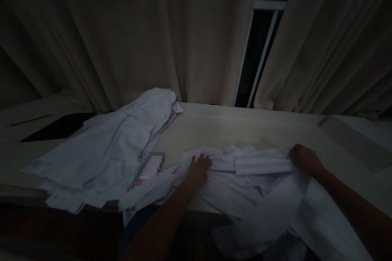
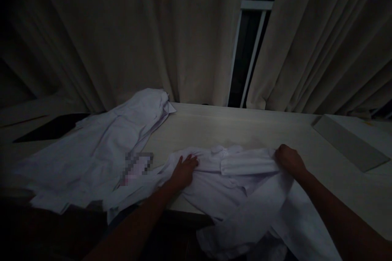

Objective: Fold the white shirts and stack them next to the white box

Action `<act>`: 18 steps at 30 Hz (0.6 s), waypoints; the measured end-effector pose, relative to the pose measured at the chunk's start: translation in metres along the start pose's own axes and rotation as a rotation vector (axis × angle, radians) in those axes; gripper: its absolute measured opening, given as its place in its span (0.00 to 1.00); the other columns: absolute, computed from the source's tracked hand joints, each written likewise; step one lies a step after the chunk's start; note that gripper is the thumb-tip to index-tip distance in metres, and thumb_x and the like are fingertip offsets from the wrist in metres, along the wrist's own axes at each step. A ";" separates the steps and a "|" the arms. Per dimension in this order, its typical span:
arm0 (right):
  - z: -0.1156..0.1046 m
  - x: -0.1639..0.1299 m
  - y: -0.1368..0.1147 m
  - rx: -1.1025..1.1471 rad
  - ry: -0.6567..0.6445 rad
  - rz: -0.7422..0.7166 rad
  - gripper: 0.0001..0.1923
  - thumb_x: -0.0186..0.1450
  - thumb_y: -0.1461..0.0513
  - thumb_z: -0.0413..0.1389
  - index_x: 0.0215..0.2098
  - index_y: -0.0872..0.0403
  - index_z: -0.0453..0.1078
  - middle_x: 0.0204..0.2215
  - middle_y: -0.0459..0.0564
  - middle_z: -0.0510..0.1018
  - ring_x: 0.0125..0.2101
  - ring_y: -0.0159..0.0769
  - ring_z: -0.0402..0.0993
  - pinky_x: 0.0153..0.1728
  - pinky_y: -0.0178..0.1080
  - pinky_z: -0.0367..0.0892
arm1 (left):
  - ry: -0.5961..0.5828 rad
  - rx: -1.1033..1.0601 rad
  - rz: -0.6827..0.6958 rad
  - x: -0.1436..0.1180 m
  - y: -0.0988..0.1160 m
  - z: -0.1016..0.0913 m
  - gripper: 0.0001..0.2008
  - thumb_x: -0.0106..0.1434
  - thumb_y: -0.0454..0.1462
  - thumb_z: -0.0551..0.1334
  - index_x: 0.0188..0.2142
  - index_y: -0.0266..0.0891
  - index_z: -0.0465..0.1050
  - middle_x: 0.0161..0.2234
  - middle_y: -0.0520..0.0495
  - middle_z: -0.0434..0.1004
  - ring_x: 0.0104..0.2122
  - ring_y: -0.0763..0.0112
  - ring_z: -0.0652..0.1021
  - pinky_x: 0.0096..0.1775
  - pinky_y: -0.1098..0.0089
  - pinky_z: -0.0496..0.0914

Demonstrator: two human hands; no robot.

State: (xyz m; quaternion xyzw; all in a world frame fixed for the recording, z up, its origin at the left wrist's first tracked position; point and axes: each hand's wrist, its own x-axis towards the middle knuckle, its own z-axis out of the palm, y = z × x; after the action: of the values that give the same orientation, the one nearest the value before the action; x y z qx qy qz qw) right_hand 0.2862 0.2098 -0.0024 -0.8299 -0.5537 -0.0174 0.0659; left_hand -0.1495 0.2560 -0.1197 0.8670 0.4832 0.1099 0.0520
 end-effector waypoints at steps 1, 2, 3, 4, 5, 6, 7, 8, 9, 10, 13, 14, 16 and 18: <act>0.001 -0.003 -0.005 -0.024 -0.020 -0.021 0.17 0.68 0.59 0.46 0.41 0.62 0.73 0.34 0.65 0.78 0.34 0.45 0.76 0.33 0.40 0.62 | 0.017 0.004 -0.012 0.001 0.009 0.000 0.25 0.56 0.27 0.51 0.53 0.41 0.69 0.60 0.44 0.66 0.64 0.56 0.58 0.63 0.45 0.47; 0.003 -0.009 -0.013 -0.058 -0.003 -0.052 0.19 0.69 0.57 0.45 0.46 0.62 0.71 0.37 0.66 0.77 0.36 0.46 0.75 0.35 0.41 0.62 | 0.034 0.008 -0.022 0.003 0.020 0.001 0.24 0.57 0.28 0.51 0.53 0.38 0.69 0.60 0.41 0.66 0.64 0.54 0.57 0.63 0.46 0.45; 0.005 -0.018 -0.023 -0.104 0.053 -0.094 0.20 0.70 0.56 0.45 0.50 0.62 0.68 0.40 0.67 0.76 0.40 0.49 0.74 0.37 0.42 0.62 | 0.052 0.009 -0.030 0.003 0.031 0.002 0.23 0.58 0.29 0.51 0.52 0.36 0.69 0.60 0.39 0.65 0.64 0.54 0.57 0.64 0.48 0.45; 0.008 -0.030 -0.035 -0.147 0.126 -0.148 0.20 0.70 0.56 0.45 0.52 0.61 0.66 0.44 0.68 0.74 0.44 0.51 0.72 0.40 0.44 0.61 | 0.068 0.007 -0.038 0.004 0.042 0.004 0.22 0.59 0.30 0.51 0.52 0.35 0.69 0.60 0.39 0.65 0.65 0.54 0.56 0.64 0.50 0.45; 0.012 -0.044 -0.048 -0.181 0.183 -0.211 0.20 0.69 0.56 0.46 0.53 0.60 0.64 0.46 0.68 0.73 0.46 0.52 0.70 0.42 0.45 0.61 | 0.081 0.005 -0.049 0.003 0.052 0.006 0.21 0.61 0.31 0.51 0.52 0.34 0.69 0.61 0.39 0.64 0.64 0.55 0.57 0.64 0.53 0.46; 0.018 -0.059 -0.060 -0.195 0.189 -0.276 0.19 0.69 0.57 0.46 0.53 0.59 0.65 0.47 0.67 0.72 0.47 0.52 0.69 0.43 0.45 0.60 | 0.094 0.000 -0.070 0.003 0.061 0.009 0.20 0.63 0.33 0.49 0.53 0.35 0.68 0.61 0.39 0.63 0.64 0.56 0.58 0.64 0.54 0.48; 0.025 -0.075 -0.070 -0.181 0.131 -0.342 0.17 0.70 0.57 0.45 0.51 0.58 0.66 0.45 0.65 0.73 0.46 0.50 0.70 0.41 0.44 0.61 | 0.108 -0.009 -0.104 0.001 0.068 0.013 0.20 0.65 0.36 0.48 0.54 0.35 0.67 0.61 0.38 0.63 0.63 0.55 0.59 0.63 0.53 0.50; 0.034 -0.091 -0.079 -0.150 0.032 -0.392 0.16 0.70 0.57 0.44 0.48 0.56 0.67 0.43 0.62 0.74 0.42 0.47 0.72 0.39 0.42 0.62 | 0.121 -0.020 -0.149 -0.001 0.072 0.017 0.22 0.67 0.40 0.46 0.55 0.35 0.66 0.61 0.37 0.63 0.63 0.54 0.60 0.62 0.52 0.52; 0.043 -0.104 -0.086 -0.116 -0.091 -0.424 0.15 0.70 0.57 0.44 0.45 0.55 0.69 0.40 0.59 0.76 0.38 0.45 0.74 0.36 0.41 0.62 | 0.135 -0.031 -0.193 -0.003 0.074 0.021 0.25 0.68 0.45 0.45 0.57 0.34 0.64 0.61 0.35 0.62 0.63 0.51 0.60 0.62 0.50 0.52; 0.052 -0.116 -0.090 -0.093 -0.201 -0.439 0.15 0.69 0.55 0.45 0.42 0.54 0.70 0.37 0.57 0.76 0.36 0.44 0.75 0.35 0.40 0.63 | 0.147 -0.042 -0.226 -0.006 0.074 0.026 0.29 0.67 0.50 0.45 0.58 0.34 0.63 0.62 0.34 0.61 0.63 0.49 0.59 0.62 0.48 0.52; 0.070 -0.131 -0.087 -0.103 -0.307 -0.451 0.17 0.64 0.50 0.52 0.41 0.54 0.72 0.39 0.58 0.78 0.40 0.49 0.75 0.39 0.44 0.63 | 0.162 -0.060 -0.216 -0.014 0.064 0.036 0.37 0.64 0.57 0.46 0.62 0.34 0.58 0.66 0.35 0.54 0.66 0.49 0.52 0.63 0.48 0.46; 0.071 -0.131 -0.081 -0.120 -0.290 -0.441 0.19 0.61 0.49 0.54 0.43 0.53 0.71 0.41 0.59 0.77 0.42 0.52 0.74 0.42 0.47 0.63 | 0.160 -0.062 -0.194 -0.016 0.060 0.037 0.38 0.63 0.58 0.47 0.63 0.35 0.56 0.66 0.36 0.51 0.66 0.49 0.51 0.64 0.49 0.45; 0.066 -0.127 -0.064 -0.138 -0.274 -0.405 0.26 0.55 0.46 0.59 0.47 0.53 0.71 0.42 0.60 0.78 0.44 0.56 0.73 0.44 0.51 0.62 | 0.150 -0.066 -0.164 -0.019 0.051 0.037 0.39 0.62 0.59 0.48 0.64 0.37 0.55 0.67 0.37 0.49 0.67 0.50 0.49 0.64 0.49 0.44; 0.057 -0.123 -0.039 -0.119 -0.294 -0.364 0.28 0.50 0.48 0.62 0.46 0.51 0.72 0.39 0.59 0.79 0.42 0.56 0.75 0.43 0.51 0.64 | 0.139 -0.065 -0.148 -0.019 0.044 0.034 0.39 0.62 0.59 0.49 0.64 0.38 0.55 0.67 0.38 0.49 0.67 0.50 0.49 0.64 0.47 0.44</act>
State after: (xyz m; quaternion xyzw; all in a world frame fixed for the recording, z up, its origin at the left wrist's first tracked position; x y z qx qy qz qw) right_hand 0.2005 0.1186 -0.0682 -0.7125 -0.6958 0.0593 -0.0688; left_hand -0.1145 0.2169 -0.1467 0.8170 0.5447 0.1812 0.0545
